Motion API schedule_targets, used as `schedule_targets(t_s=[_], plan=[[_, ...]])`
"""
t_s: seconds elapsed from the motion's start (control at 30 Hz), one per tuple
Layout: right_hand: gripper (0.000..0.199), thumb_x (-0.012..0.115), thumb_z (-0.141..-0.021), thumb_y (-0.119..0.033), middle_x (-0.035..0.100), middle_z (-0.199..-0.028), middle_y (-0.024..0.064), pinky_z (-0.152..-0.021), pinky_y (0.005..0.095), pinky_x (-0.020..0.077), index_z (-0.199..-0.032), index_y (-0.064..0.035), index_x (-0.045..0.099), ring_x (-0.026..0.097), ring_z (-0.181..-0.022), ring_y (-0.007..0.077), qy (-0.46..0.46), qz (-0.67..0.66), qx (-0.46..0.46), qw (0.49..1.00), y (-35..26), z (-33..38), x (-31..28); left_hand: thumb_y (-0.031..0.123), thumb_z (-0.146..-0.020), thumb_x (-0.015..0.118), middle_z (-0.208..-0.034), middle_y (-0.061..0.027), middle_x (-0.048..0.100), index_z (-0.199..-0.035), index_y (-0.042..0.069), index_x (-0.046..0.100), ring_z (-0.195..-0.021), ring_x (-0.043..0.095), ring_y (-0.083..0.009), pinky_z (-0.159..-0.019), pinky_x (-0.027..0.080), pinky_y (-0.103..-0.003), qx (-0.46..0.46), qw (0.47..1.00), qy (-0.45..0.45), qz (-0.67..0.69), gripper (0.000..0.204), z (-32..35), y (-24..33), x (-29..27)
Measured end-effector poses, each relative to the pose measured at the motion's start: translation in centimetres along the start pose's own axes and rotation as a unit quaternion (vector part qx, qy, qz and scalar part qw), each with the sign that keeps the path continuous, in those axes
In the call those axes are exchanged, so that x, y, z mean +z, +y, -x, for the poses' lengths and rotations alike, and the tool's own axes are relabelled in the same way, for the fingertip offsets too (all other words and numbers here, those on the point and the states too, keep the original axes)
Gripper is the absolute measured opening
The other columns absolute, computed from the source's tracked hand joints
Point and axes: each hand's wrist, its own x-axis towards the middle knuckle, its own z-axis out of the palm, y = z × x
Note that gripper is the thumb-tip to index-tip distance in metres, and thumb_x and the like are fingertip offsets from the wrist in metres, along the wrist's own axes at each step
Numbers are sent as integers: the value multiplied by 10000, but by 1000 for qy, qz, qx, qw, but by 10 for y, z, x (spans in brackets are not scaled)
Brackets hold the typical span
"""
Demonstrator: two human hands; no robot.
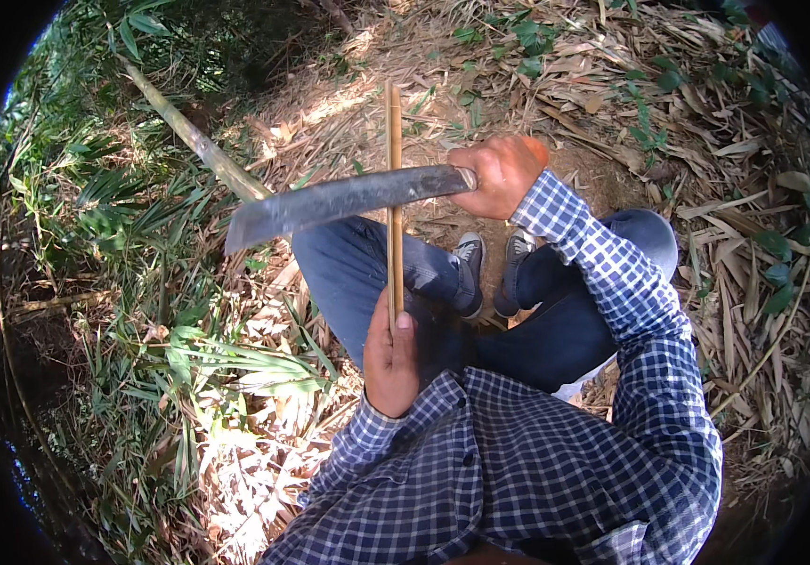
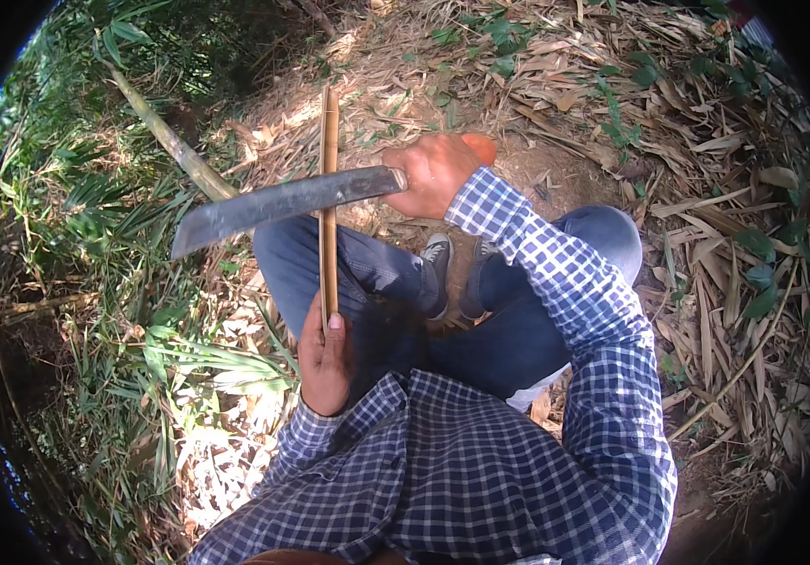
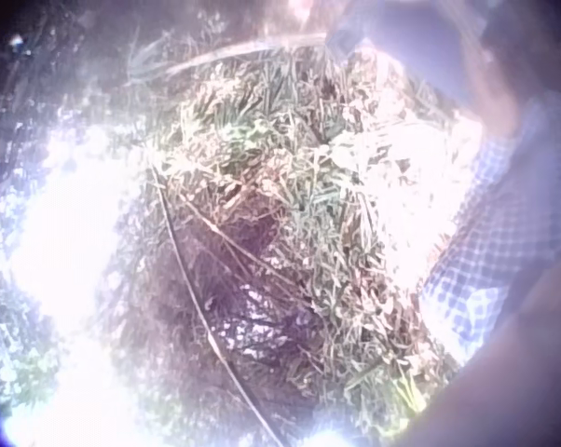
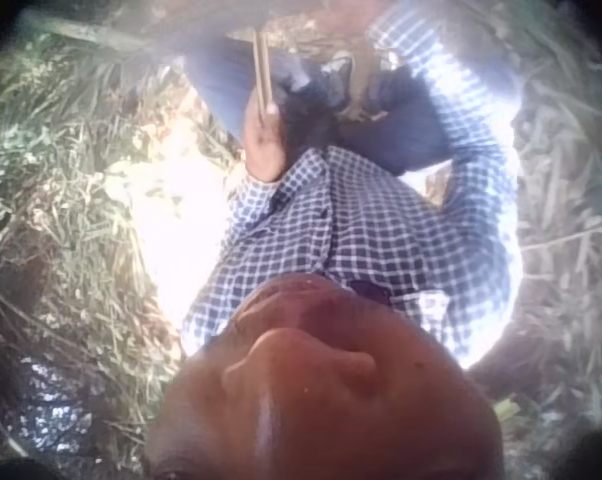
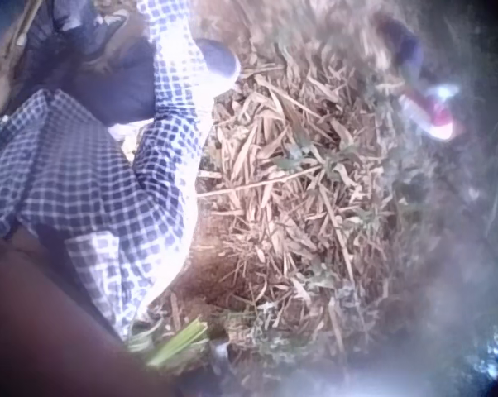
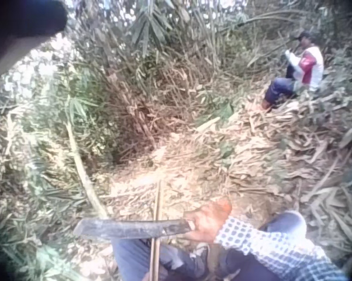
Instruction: The person sits on the ground and uses a machete to shave a long piece of bamboo. They hold the bamboo vertically with one hand and repeatedly strike it with the machete to remove the outer layer.
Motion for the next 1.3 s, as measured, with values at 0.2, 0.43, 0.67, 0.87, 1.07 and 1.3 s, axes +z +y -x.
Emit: schedule_targets(t_s=[0.2, 0.43, 0.67, 0.87, 1.07, 1.3], plan=[[409, 649, -812, -369, 632, -559, 112, -543, 417, 522, -1050, -47, 736, 642, -517, 255, -2, 50, 193, 980, 50, -19, -7, 230, -1054, 424, -1274, -157, 575, -1410, -85, 410, -1169, 534, -183, -995, 398, -289, -35, 999, 5, -16, 476, 6, -5, -3], [318, 646, -797, -352, 655, -591, 96, -571, 430, 547, -958, -96, 743, 650, -533, 281, 35, -39, 103, 993, 4, 2, -5, 285, -1067, 392, -1296, -173, 566, -1392, -83, 437, -1202, 525, -212, -1025, 382, -309, 25, 997, 66, -5, 494, -39, 3, -9], [293, 736, -591, -247, 604, -650, 87, -532, 450, 475, -739, -68, 558, 646, -634, 315, 30, -13, -110, 993, -42, 17, 11, 213, -1061, 422, -1024, -105, 605, -1167, -60, 557, -918, 547, -163, -826, 414, -290, 28, 997, 68, 8, 323, -62, -2, -4], [296, 737, -575, -241, 610, -654, 90, -543, 442, 491, -740, -66, 564, 644, -635, 318, 46, -19, -109, 993, -36, 14, 15, 340, -1050, 446, -621, 60, 387, -914, 71, 554, -487, 296, -33, -432, 207, -224, 0, 993, 73, 94, 320, -57, 21, 10], [300, 742, -568, -235, 607, -645, 87, -536, 438, 496, -744, -69, 566, 645, -626, 310, 31, -14, -109, 993, -30, 13, 10, 329, -1063, 412, -612, 57, 380, -937, 46, 536, -504, 318, -39, -460, 239, -222, -45, 988, 70, 127, 333, -46, 36, 18], [283, 740, -561, -225, 598, -630, 88, -523, 443, 490, -725, -75, 565, 645, -624, 314, 50, -21, -130, 990, -33, 14, 9, 389, -1053, 414, -618, 50, 386, -951, 56, 536, -488, 320, -35, -443, 230, -206, -55, 987, 66, 138, 369, -41, 36, 18]])
